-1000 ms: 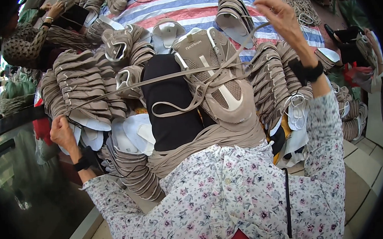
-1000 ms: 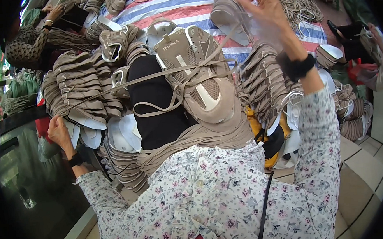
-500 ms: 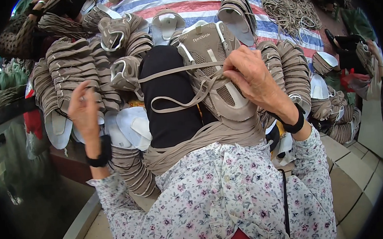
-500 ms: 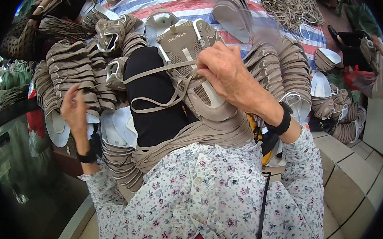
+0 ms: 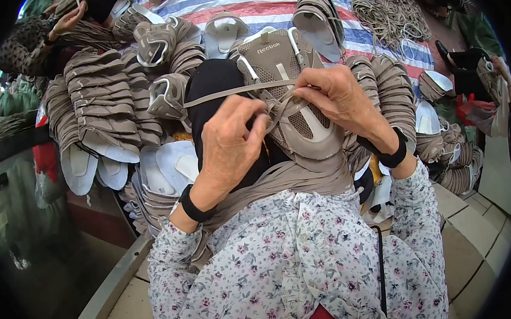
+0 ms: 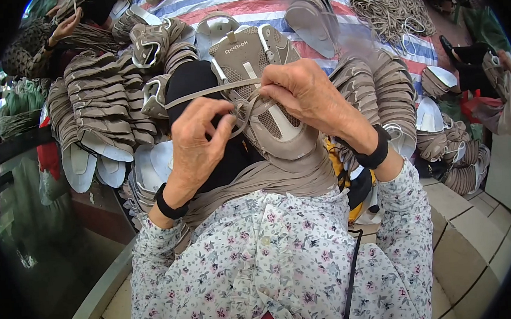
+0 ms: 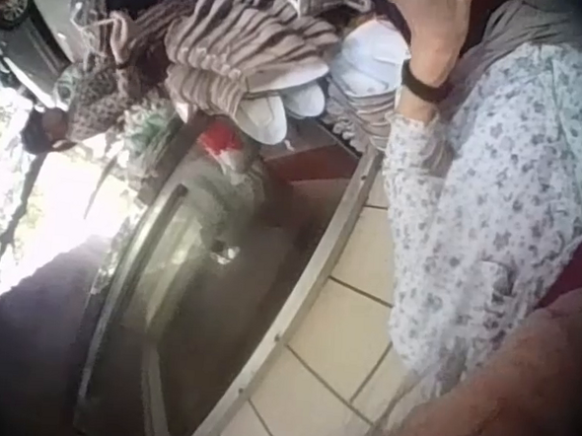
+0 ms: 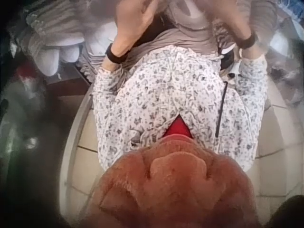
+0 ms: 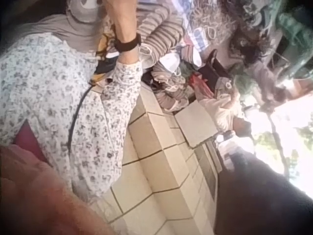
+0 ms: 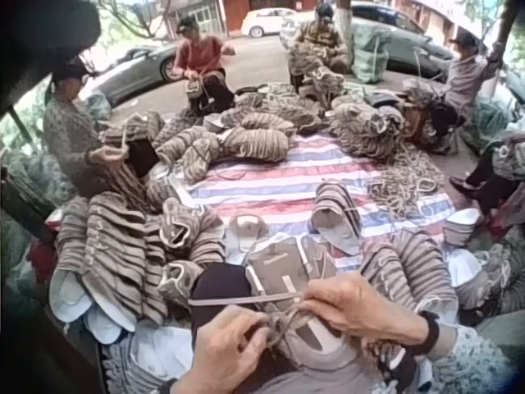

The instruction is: The person stitches and laces shoe uppers by hand with a needle, assembling shoe components.

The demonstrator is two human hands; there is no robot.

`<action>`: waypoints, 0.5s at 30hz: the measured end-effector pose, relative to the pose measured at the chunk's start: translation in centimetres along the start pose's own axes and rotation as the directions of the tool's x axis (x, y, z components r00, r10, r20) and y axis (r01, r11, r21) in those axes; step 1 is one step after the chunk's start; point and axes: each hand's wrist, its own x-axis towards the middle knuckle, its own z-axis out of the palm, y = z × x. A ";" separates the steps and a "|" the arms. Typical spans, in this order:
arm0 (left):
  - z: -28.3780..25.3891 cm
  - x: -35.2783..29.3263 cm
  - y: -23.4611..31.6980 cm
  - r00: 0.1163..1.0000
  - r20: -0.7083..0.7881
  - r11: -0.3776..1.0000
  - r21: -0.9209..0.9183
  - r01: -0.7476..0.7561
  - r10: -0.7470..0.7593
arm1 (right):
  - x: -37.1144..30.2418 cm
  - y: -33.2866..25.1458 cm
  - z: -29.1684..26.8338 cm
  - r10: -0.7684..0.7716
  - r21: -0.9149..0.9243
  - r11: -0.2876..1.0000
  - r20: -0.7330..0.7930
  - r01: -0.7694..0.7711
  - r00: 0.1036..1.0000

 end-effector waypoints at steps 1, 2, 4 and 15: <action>-0.2 0.4 0.3 0.995 -0.096 1.000 0.017 -0.010 0.012 | 0.1 -0.2 0.1 0.090 0.033 0.995 0.006 -0.090 0.996; -0.3 0.8 0.5 0.987 -0.159 0.999 0.046 -0.017 0.024 | 0.0 -0.3 0.1 0.180 0.062 0.982 0.014 -0.181 0.984; -0.6 1.9 0.3 0.981 -0.176 0.987 0.155 -0.052 0.079 | -0.3 0.3 -0.1 0.199 0.061 0.978 0.021 -0.200 0.980; -3.4 1.6 -2.6 0.993 -0.090 0.992 0.102 -0.068 0.078 | -0.5 0.9 -2.4 0.287 0.348 0.868 0.233 -0.355 0.929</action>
